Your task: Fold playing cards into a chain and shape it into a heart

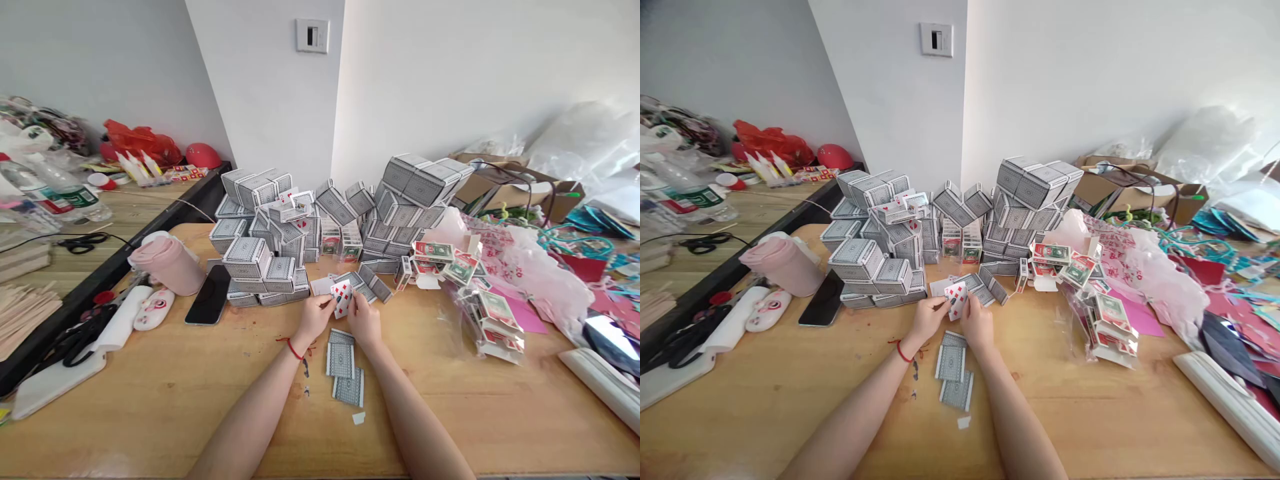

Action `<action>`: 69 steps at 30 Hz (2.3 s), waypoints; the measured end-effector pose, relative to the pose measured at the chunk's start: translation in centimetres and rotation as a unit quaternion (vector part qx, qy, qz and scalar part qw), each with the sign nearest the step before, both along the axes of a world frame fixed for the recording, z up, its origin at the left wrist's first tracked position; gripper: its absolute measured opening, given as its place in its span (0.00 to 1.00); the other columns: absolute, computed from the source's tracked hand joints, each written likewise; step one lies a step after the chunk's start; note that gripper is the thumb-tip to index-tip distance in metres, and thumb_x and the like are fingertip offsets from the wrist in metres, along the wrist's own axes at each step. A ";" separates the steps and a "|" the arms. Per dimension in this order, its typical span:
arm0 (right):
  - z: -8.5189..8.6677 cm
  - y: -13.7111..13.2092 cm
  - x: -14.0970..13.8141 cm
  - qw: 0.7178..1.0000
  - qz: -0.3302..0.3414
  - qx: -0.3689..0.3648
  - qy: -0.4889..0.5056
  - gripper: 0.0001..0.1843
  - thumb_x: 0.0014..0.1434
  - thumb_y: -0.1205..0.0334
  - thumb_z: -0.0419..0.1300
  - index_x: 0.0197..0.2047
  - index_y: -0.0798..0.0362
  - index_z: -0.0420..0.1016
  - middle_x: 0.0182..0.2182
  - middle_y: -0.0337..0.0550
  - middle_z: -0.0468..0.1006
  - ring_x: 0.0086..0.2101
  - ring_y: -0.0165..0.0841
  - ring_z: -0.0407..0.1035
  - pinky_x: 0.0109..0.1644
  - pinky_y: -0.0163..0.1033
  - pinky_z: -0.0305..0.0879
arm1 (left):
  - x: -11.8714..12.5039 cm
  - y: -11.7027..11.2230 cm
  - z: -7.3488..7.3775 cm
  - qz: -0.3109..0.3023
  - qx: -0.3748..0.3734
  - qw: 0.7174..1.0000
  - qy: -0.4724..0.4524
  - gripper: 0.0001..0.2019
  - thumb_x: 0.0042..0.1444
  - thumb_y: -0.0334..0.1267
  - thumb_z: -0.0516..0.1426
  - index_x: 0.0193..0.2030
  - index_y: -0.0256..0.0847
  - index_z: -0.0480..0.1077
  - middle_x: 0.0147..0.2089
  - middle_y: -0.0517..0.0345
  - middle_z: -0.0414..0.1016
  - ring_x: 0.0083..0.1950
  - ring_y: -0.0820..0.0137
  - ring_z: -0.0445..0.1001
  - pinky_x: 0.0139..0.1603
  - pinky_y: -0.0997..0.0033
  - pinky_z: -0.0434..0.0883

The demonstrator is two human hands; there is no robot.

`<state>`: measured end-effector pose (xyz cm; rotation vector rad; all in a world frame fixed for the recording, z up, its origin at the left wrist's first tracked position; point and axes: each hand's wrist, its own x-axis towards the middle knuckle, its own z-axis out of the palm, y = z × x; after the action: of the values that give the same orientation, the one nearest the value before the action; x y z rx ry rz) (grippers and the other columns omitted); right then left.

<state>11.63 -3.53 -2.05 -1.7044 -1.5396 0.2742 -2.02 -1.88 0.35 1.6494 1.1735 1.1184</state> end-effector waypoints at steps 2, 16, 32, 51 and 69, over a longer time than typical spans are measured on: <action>0.0 0.1 -0.2 1.000 -0.006 0.003 -0.001 0.16 0.55 0.60 0.47 0.40 0.56 0.71 0.25 0.47 0.76 0.24 0.34 0.70 0.28 0.34 0.60 | 0.0 0.1 -0.1 0.003 0.008 1.000 -0.001 0.17 0.51 0.41 0.52 0.15 0.37 0.57 0.17 0.64 0.52 0.22 0.78 0.52 0.21 0.78 0.51; 0.0 1.1 1.7 0.961 0.129 -0.005 0.243 0.19 0.54 0.53 0.50 0.43 0.56 0.69 0.38 0.51 0.78 0.36 0.37 0.72 0.39 0.39 0.68 | -0.1 0.1 -0.2 -0.001 0.075 0.994 0.085 0.17 0.53 0.39 0.50 0.15 0.38 0.58 0.16 0.63 0.57 0.21 0.77 0.54 0.23 0.76 0.52; 0.9 0.3 1.1 0.994 0.015 0.043 0.100 0.15 0.55 0.55 0.49 0.35 0.56 0.72 0.24 0.42 0.77 0.22 0.30 0.68 0.27 0.33 0.63 | 0.2 -0.4 -0.6 -0.013 0.150 0.976 0.155 0.17 0.56 0.38 0.48 0.17 0.38 0.61 0.18 0.61 0.61 0.22 0.76 0.58 0.25 0.76 0.55; 0.7 1.0 2.1 0.960 0.157 -0.046 0.228 0.14 0.52 0.56 0.53 0.35 0.55 0.74 0.31 0.46 0.79 0.31 0.37 0.73 0.37 0.41 0.68 | -0.3 0.0 -0.5 0.106 0.092 0.982 0.124 0.13 0.54 0.40 0.50 0.20 0.39 0.62 0.18 0.61 0.62 0.20 0.75 0.59 0.23 0.76 0.54; 0.3 0.5 1.0 0.998 0.050 0.020 -0.025 0.15 0.56 0.60 0.48 0.39 0.54 0.73 0.27 0.45 0.79 0.26 0.33 0.71 0.30 0.34 0.63 | 0.4 -0.5 -0.4 0.071 0.046 0.994 0.071 0.13 0.53 0.42 0.50 0.22 0.38 0.60 0.21 0.61 0.65 0.24 0.75 0.64 0.26 0.77 0.58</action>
<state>12.63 -3.07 -1.79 -1.6167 -1.6588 0.2509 -1.66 -2.41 -0.10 1.7622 1.3658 1.1757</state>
